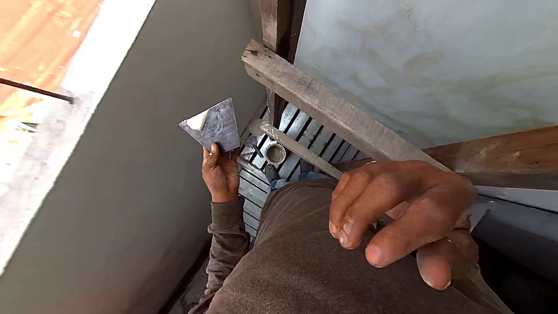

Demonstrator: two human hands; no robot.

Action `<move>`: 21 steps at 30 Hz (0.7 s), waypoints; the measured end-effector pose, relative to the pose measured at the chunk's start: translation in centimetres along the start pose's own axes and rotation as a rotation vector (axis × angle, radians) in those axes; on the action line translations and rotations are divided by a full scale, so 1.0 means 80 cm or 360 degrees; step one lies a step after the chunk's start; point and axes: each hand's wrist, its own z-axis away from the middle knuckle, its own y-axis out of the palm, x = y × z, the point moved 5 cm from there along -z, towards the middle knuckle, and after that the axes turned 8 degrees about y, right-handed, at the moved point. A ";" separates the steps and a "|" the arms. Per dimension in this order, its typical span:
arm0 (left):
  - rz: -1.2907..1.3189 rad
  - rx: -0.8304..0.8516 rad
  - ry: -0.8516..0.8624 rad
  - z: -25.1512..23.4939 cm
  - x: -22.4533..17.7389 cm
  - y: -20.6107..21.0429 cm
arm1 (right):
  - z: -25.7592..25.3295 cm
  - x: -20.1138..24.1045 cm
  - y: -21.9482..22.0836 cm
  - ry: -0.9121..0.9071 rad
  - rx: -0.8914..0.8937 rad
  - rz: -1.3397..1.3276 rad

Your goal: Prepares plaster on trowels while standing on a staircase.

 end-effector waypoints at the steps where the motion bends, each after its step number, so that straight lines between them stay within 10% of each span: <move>1: -0.0014 -0.0017 0.0035 0.001 -0.004 -0.004 | 0.017 -0.018 0.008 0.0159 0.0137 -0.0157; 21: -0.0021 -0.0044 0.0094 0.024 -0.016 -0.006 | 0.002 -0.025 0.015 0.0032 0.0396 -0.0172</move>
